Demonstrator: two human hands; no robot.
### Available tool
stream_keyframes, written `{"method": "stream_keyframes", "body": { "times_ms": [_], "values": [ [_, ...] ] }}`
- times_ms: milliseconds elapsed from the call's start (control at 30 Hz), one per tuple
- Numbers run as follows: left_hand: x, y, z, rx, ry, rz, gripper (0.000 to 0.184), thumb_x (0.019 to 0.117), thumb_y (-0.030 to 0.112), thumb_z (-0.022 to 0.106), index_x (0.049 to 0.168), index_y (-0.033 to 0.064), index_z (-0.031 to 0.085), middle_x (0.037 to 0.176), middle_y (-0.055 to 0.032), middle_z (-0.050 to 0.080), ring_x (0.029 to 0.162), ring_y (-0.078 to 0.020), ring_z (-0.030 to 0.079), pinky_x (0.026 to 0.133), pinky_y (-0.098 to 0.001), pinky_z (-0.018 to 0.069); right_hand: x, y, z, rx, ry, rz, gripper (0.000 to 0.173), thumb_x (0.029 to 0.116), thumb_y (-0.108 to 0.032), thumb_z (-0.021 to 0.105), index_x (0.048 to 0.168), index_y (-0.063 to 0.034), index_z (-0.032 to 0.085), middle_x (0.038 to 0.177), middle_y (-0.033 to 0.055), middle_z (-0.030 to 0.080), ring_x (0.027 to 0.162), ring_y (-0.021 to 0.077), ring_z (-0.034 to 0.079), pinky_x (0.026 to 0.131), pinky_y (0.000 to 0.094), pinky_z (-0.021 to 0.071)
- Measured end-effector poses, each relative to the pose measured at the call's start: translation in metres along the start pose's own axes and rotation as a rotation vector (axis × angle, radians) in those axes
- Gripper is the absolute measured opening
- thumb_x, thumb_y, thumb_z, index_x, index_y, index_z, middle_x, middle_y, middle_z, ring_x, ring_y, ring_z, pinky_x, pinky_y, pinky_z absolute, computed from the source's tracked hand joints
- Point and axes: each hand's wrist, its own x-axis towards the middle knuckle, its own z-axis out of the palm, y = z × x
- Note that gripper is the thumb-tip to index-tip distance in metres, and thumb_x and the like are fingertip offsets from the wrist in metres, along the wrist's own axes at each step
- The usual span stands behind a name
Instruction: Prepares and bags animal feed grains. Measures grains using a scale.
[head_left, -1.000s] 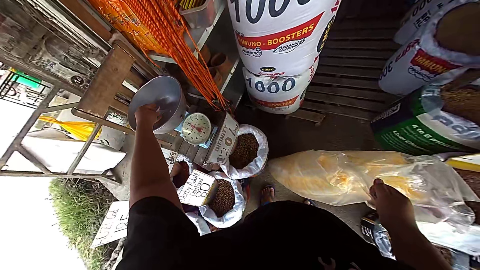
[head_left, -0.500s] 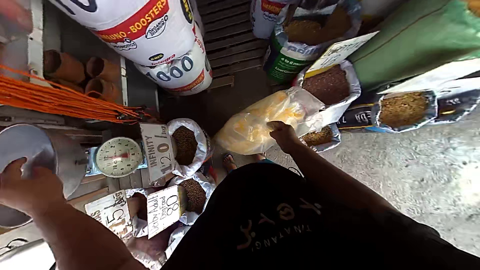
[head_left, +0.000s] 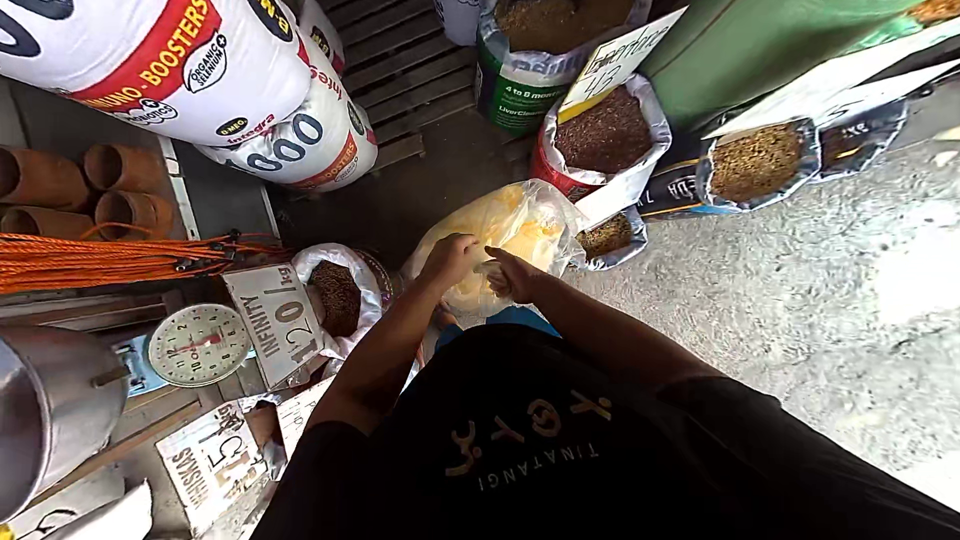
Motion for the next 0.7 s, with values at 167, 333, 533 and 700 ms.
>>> {"method": "stream_keyframes", "body": {
  "times_ms": [167,333,533,700],
  "values": [
    [0.036,-0.017,0.023,0.303,-0.383,0.050,0.045,0.1018,0.000,0.053,0.144,0.0133,0.061,0.143,-0.0132,0.062,0.134,-0.0318,0.058,0.114,-0.0529,0.0433,0.004,0.013,-0.018,-0.352,-0.036,-0.133,0.036,0.1022,-0.025,0.063,0.132,-0.0058,0.059,0.080,-0.0006,0.050,0.058,0.0053,0.041,0.053,0.0231,0.0375],
    [0.032,-0.041,0.017,0.389,-0.338,-0.077,0.029,0.1027,0.014,0.061,0.129,0.0050,0.069,0.132,-0.0198,0.065,0.127,-0.0373,0.061,0.108,-0.0577,0.0467,-0.001,-0.002,-0.046,-0.804,0.048,-0.242,0.031,0.1020,-0.018,0.065,0.124,0.0025,0.068,0.119,0.0243,0.068,0.108,0.0352,0.065,0.098,0.0557,0.0488],
    [0.002,0.017,0.020,0.006,0.113,-0.246,0.024,0.1045,0.014,0.056,0.115,-0.0017,0.070,0.108,-0.0185,0.073,0.100,-0.0291,0.071,0.093,-0.0485,0.0560,0.023,-0.021,-0.037,-0.471,0.001,-0.212,0.031,0.1105,-0.014,0.044,0.134,0.0042,0.054,0.120,0.0196,0.066,0.100,0.0230,0.068,0.090,0.0395,0.0557],
    [-0.003,0.005,0.034,-0.136,0.229,-0.473,0.035,0.1052,0.022,0.058,0.132,0.0011,0.067,0.120,-0.0179,0.072,0.114,-0.0306,0.069,0.105,-0.0506,0.0501,0.034,-0.041,-0.009,-0.262,-0.129,-0.191,0.034,0.1109,-0.019,0.043,0.139,-0.0011,0.048,0.121,0.0153,0.063,0.097,0.0193,0.066,0.085,0.0357,0.0559]
  ]
}}
